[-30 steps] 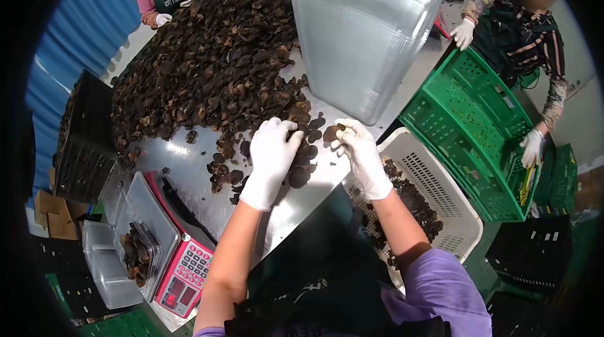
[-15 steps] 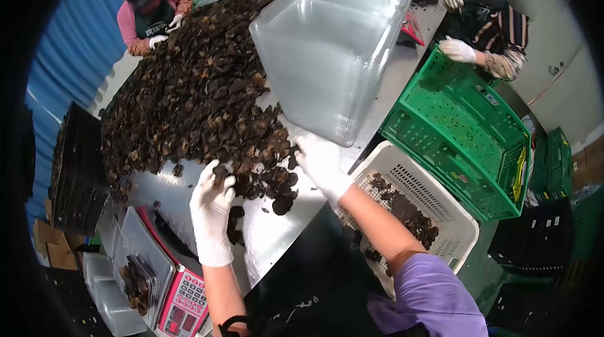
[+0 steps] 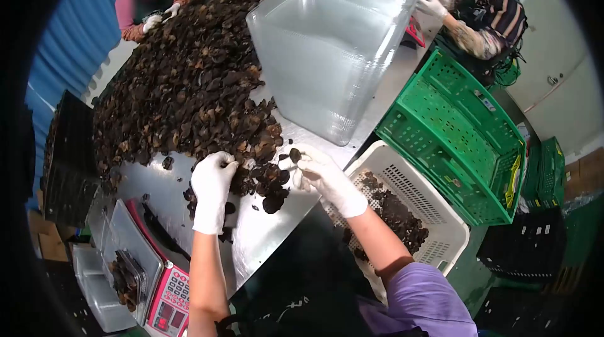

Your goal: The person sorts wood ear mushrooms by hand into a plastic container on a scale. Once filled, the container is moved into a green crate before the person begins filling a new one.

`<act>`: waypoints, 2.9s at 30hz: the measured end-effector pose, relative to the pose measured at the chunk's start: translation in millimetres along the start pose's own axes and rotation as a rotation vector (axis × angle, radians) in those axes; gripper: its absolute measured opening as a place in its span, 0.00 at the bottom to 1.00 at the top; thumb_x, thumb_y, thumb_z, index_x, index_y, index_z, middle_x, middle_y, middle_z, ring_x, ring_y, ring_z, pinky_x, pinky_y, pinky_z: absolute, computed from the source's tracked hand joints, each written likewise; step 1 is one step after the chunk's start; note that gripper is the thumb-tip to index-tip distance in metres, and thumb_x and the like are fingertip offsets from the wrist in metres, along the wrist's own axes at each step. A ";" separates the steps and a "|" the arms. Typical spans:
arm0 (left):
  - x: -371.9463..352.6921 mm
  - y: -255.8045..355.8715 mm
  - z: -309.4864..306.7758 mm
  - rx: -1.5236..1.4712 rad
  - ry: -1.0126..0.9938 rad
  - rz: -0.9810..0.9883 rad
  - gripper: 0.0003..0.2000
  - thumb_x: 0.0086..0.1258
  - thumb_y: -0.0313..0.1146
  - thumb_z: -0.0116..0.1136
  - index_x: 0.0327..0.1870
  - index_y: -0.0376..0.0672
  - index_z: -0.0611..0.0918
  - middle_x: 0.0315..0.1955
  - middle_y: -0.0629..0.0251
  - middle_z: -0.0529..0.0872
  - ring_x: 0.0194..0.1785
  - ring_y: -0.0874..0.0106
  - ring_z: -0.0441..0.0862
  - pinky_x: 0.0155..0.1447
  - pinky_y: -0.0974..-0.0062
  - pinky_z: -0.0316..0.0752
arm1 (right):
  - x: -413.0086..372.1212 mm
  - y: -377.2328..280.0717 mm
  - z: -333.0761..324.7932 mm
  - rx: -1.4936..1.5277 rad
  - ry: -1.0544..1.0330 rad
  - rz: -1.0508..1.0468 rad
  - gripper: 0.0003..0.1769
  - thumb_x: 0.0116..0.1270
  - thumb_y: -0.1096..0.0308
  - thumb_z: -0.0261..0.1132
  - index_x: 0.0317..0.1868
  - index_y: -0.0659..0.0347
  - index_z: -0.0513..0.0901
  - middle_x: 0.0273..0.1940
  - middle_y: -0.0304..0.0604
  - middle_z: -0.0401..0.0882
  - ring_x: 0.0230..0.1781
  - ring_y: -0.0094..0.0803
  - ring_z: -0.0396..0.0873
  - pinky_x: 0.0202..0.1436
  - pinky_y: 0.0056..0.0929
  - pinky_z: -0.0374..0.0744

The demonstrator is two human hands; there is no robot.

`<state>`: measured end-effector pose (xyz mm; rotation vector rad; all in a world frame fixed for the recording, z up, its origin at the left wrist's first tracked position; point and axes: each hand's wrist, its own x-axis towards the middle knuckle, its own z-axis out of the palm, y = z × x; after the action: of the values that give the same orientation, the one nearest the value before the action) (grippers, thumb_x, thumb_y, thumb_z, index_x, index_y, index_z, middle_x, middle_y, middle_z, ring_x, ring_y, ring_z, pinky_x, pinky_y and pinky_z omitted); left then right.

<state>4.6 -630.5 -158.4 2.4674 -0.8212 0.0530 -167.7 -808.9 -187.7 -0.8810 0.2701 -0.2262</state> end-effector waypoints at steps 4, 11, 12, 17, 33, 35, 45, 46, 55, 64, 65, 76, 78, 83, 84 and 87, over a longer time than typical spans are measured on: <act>13.9 -10.0 19.2 0.321 0.000 0.083 0.09 0.49 0.35 0.70 0.28 0.43 0.84 0.26 0.58 0.85 0.35 0.58 0.84 0.40 0.63 0.77 | 18.3 -7.2 7.1 0.097 -0.098 -0.006 0.23 0.66 0.69 0.61 0.62 0.62 0.71 0.50 0.43 0.80 0.34 0.21 0.79 0.24 0.12 0.69; -4.6 -25.7 -19.7 -0.979 -0.122 -0.323 0.06 0.65 0.32 0.60 0.31 0.40 0.83 0.23 0.69 0.82 0.27 0.78 0.79 0.29 0.84 0.69 | 77.4 3.7 21.6 -1.250 0.187 -0.333 0.08 0.63 0.66 0.66 0.41 0.57 0.84 0.34 0.40 0.83 0.30 0.31 0.81 0.33 0.29 0.77; -9.8 -29.7 -27.7 -1.297 -0.201 -0.415 0.05 0.67 0.31 0.59 0.32 0.41 0.83 0.25 0.70 0.82 0.27 0.80 0.79 0.27 0.87 0.68 | 85.6 7.1 21.0 -1.797 0.255 -0.518 0.10 0.61 0.65 0.67 0.43 0.55 0.85 0.39 0.42 0.84 0.32 0.36 0.82 0.36 0.34 0.78; -20.8 -52.5 -18.0 -1.954 -0.301 -0.508 0.10 0.66 0.29 0.56 0.46 0.35 0.78 0.51 0.45 0.82 0.40 0.62 0.86 0.29 0.80 0.80 | 106.2 8.7 26.5 -1.935 0.061 -0.271 0.10 0.58 0.62 0.67 0.40 0.51 0.86 0.36 0.43 0.83 0.37 0.42 0.82 0.42 0.40 0.79; 69.5 24.8 41.4 -0.604 0.036 -0.135 0.06 0.57 0.32 0.68 0.29 0.40 0.85 0.26 0.67 0.85 0.27 0.73 0.80 0.36 0.75 0.74 | 65.6 29.2 -2.8 -0.875 0.404 -0.462 0.08 0.65 0.72 0.64 0.43 0.64 0.84 0.33 0.40 0.79 0.31 0.24 0.76 0.37 0.23 0.74; 56.3 18.4 5.4 -1.284 -0.118 -0.386 0.04 0.62 0.31 0.67 0.33 0.42 0.84 0.24 0.77 0.81 0.24 0.85 0.74 0.30 0.85 0.66 | 65.1 31.1 -4.5 -0.836 0.404 -0.520 0.07 0.65 0.73 0.63 0.42 0.65 0.84 0.33 0.40 0.79 0.31 0.23 0.75 0.37 0.22 0.74; -48.2 -42.9 -54.2 -2.058 -0.071 -0.698 0.12 0.69 0.36 0.55 0.38 0.33 0.79 0.43 0.42 0.84 0.33 0.61 0.80 0.24 0.81 0.70 | 120.9 7.7 56.6 -1.389 0.274 -0.476 0.17 0.61 0.54 0.67 0.46 0.54 0.85 0.42 0.46 0.83 0.41 0.43 0.83 0.46 0.36 0.78; -54.7 -45.0 -58.0 -2.085 -0.070 -0.722 0.13 0.69 0.37 0.55 0.38 0.33 0.79 0.43 0.42 0.83 0.33 0.61 0.80 0.24 0.81 0.70 | 130.3 8.2 61.9 -1.515 0.263 -0.437 0.21 0.60 0.50 0.68 0.47 0.54 0.86 0.44 0.46 0.84 0.42 0.44 0.83 0.46 0.39 0.78; -120.4 -22.4 -121.9 -1.653 0.100 -0.705 0.12 0.71 0.40 0.55 0.45 0.40 0.78 0.35 0.63 0.83 0.33 0.75 0.78 0.32 0.83 0.71 | 131.3 21.4 66.7 -1.118 0.331 -0.709 0.13 0.63 0.63 0.66 0.44 0.64 0.84 0.35 0.42 0.84 0.32 0.33 0.80 0.38 0.29 0.76; -203.0 -114.4 -251.0 -0.743 1.050 -0.429 0.05 0.74 0.31 0.55 0.36 0.42 0.80 0.27 0.75 0.78 0.27 0.86 0.69 0.30 0.87 0.61 | 64.2 30.9 242.2 -0.291 -0.180 -0.079 0.12 0.72 0.67 0.53 0.46 0.61 0.81 0.30 0.31 0.73 0.22 0.13 0.67 0.23 0.14 0.60; -206.2 -132.8 -258.0 -0.638 1.054 -0.440 0.05 0.74 0.31 0.55 0.36 0.42 0.80 0.26 0.76 0.78 0.27 0.86 0.69 0.30 0.87 0.61 | 61.0 35.7 265.3 -0.296 -0.236 -0.090 0.11 0.72 0.67 0.54 0.46 0.61 0.81 0.32 0.32 0.74 0.24 0.14 0.68 0.25 0.14 0.63; -216.4 -208.3 -263.9 -0.355 0.553 -0.539 0.10 0.68 0.27 0.58 0.48 0.34 0.83 0.40 0.64 0.84 0.46 0.75 0.80 0.54 0.78 0.73 | 34.3 153.6 401.5 -1.209 -0.874 -0.730 0.19 0.61 0.60 0.65 0.51 0.56 0.77 0.50 0.44 0.77 0.54 0.40 0.75 0.58 0.41 0.71; -218.7 -205.7 -263.2 -0.363 0.550 -0.520 0.13 0.69 0.27 0.57 0.53 0.35 0.82 0.44 0.61 0.85 0.49 0.73 0.81 0.57 0.77 0.73 | 31.2 166.2 396.0 -1.196 -0.997 -0.884 0.27 0.60 0.58 0.66 0.58 0.56 0.76 0.54 0.45 0.76 0.62 0.41 0.70 0.64 0.42 0.66; -227.7 -212.5 -262.2 -0.414 0.655 -0.434 0.18 0.72 0.26 0.52 0.61 0.35 0.77 0.55 0.54 0.82 0.57 0.65 0.79 0.64 0.73 0.69 | 27.1 152.8 395.3 -1.001 -1.054 -0.686 0.35 0.61 0.61 0.67 0.68 0.58 0.70 0.66 0.52 0.69 0.69 0.48 0.64 0.74 0.43 0.60; -230.6 -212.7 -262.3 -0.317 0.668 -0.380 0.17 0.72 0.26 0.50 0.61 0.35 0.77 0.55 0.53 0.81 0.58 0.63 0.79 0.65 0.71 0.68 | 27.4 146.4 393.2 -0.936 -0.983 -0.708 0.32 0.61 0.64 0.66 0.66 0.60 0.71 0.64 0.52 0.71 0.67 0.48 0.68 0.71 0.40 0.64; -227.5 -165.9 -265.8 0.019 0.874 -0.354 0.13 0.65 0.22 0.50 0.50 0.36 0.81 0.45 0.54 0.83 0.51 0.58 0.80 0.59 0.66 0.72 | 23.8 122.2 379.2 -0.842 -0.749 -0.702 0.21 0.61 0.67 0.66 0.56 0.61 0.79 0.55 0.50 0.79 0.57 0.46 0.76 0.63 0.40 0.71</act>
<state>-52.9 -261.9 -54.8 2.2178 -0.0069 0.9263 -12.3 -465.4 -56.8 -1.8073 -0.7173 -0.4213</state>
